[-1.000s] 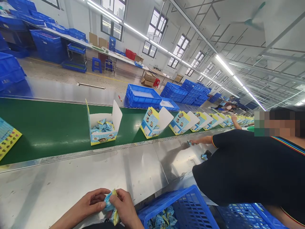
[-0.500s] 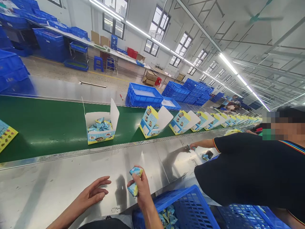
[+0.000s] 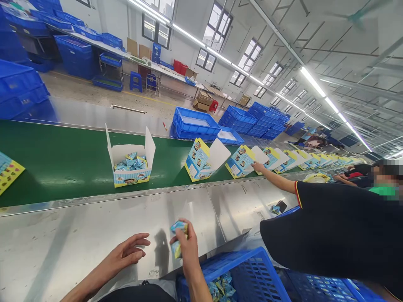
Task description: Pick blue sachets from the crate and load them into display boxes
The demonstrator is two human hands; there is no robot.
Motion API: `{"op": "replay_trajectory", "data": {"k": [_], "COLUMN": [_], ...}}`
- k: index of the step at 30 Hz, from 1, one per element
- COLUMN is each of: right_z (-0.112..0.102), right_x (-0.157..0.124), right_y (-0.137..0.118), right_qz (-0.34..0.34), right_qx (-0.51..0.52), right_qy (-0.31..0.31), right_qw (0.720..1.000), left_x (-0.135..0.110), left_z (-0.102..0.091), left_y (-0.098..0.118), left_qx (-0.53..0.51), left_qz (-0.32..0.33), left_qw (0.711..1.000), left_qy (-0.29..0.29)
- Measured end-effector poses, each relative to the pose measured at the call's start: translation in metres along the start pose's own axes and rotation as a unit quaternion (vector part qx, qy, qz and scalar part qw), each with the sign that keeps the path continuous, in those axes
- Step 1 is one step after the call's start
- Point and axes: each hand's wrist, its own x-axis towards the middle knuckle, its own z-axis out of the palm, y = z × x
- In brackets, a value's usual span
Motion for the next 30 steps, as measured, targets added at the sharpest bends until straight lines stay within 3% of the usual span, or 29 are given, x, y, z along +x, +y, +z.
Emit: {"op": "replay_trajectory", "data": {"k": [3,7,10,14,18,21,23,26,30], "right_z": [-0.018,-0.044,-0.065,-0.090,-0.088,-0.074,-0.071,-0.082,-0.110], "right_x": [0.009,0.026,0.042,0.062,0.066,0.059,0.055,0.057,0.070], "right_y": [0.001,0.000,-0.008,-0.020,-0.023,-0.026,-0.032,-0.039,-0.033], "right_qz": [0.022,0.043,0.050,0.032,-0.022,-0.048,-0.047,-0.047,-0.027], "right_qx": [-0.042,0.046,0.056,0.092,0.023,0.010,0.017,0.016,0.071], "right_qy": [-0.089,0.007,-0.008,0.058,0.029,0.026,0.008,-0.008,0.016], "right_qw": [0.995,0.998,0.997,0.994,0.999,0.998,0.999,0.999,0.997], "left_x": [0.017,0.037,0.051,0.073,0.097,0.111,0.119,0.128,0.136], "left_z": [0.014,0.035,0.052,0.084,0.135,0.173,0.190,0.200,0.197], "left_y": [0.002,0.020,0.037,0.042,0.042,0.056,0.069,0.082,0.080], "left_qx": [-0.004,0.019,0.031,0.027,-0.091,-0.240,-0.273,-0.211,-0.144], "left_qz": [-0.017,-0.010,-0.029,-0.036,-0.054,-0.085,-0.101,-0.110,-0.107], "left_qw": [1.000,1.000,0.998,0.998,0.992,0.964,0.954,0.971,0.983], "left_qy": [0.008,-0.014,-0.040,-0.054,-0.066,-0.079,-0.069,-0.015,0.030]}}
